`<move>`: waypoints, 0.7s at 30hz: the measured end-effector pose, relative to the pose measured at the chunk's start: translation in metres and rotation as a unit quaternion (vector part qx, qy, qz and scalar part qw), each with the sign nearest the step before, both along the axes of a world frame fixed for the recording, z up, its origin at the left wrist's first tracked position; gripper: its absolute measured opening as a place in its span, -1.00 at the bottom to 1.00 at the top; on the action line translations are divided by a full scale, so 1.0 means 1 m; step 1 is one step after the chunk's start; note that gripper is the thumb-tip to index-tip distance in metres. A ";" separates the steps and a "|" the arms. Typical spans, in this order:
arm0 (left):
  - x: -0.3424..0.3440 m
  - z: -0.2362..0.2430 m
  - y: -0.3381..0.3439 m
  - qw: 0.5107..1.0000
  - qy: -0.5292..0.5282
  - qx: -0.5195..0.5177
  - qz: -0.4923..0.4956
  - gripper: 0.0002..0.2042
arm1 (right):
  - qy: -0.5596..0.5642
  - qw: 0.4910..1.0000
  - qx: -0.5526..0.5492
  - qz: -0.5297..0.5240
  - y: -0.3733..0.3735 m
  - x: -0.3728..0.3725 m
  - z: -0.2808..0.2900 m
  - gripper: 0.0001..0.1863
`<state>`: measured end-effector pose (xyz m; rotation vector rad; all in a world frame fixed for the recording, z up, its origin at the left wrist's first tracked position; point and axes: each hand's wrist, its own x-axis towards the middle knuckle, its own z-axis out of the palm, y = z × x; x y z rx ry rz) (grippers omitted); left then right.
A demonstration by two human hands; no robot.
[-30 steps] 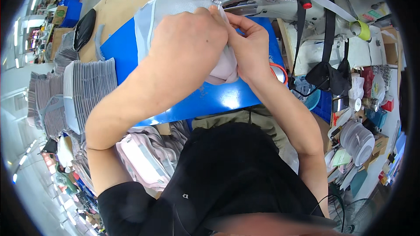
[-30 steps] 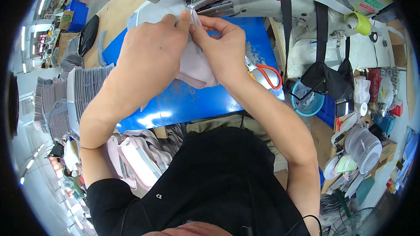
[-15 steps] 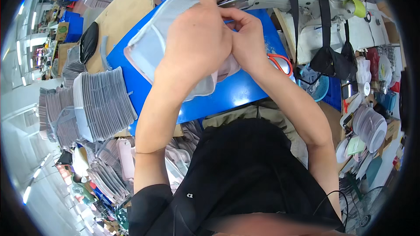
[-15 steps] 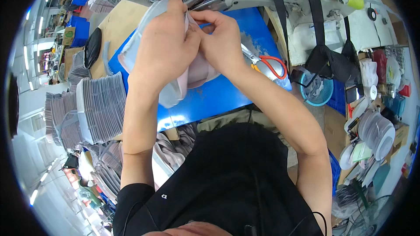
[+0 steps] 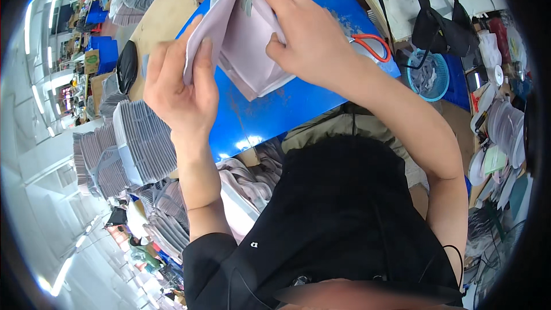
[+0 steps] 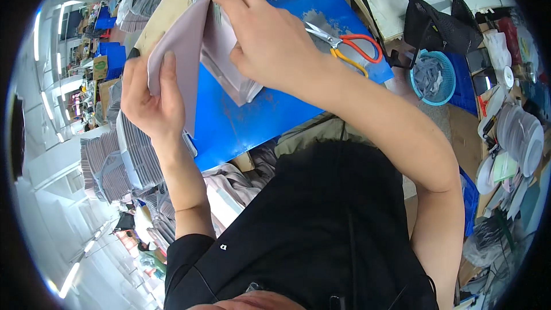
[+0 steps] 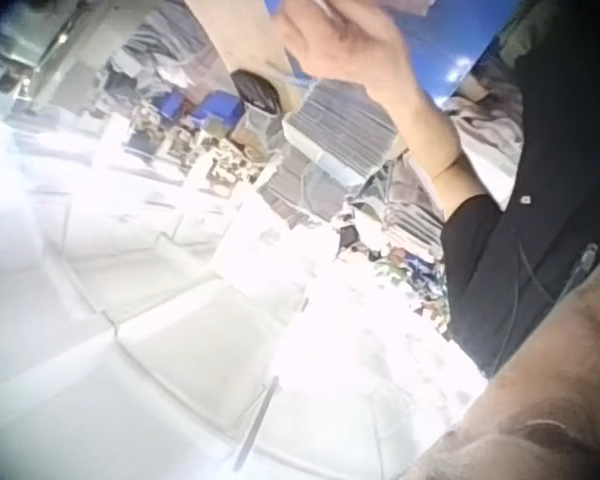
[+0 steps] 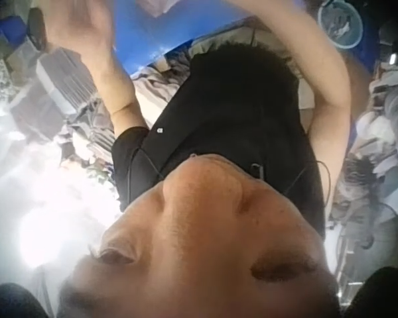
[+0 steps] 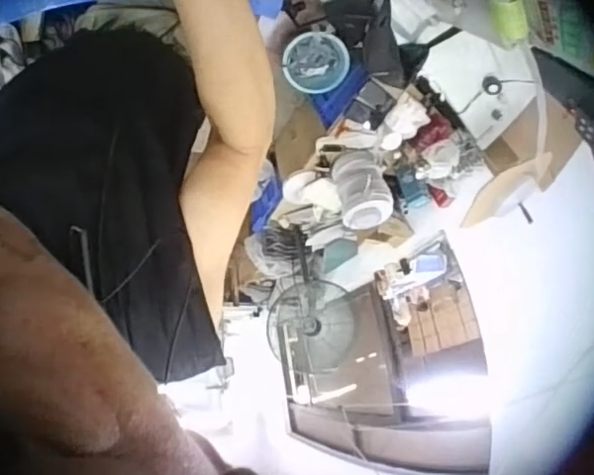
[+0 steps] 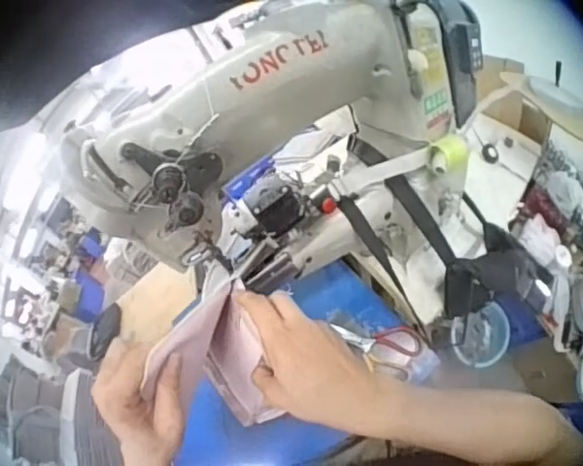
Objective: Sewing mesh pockets onto leather organizer bags using an industrial sewing machine.
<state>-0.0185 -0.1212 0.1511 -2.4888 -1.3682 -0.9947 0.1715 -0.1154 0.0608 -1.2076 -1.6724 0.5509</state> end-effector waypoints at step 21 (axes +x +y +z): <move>0.036 -0.061 -0.016 0.987 0.049 0.011 -0.153 -0.58 | 0.436 0.864 -0.249 0.046 -0.027 0.011 -0.033 -0.73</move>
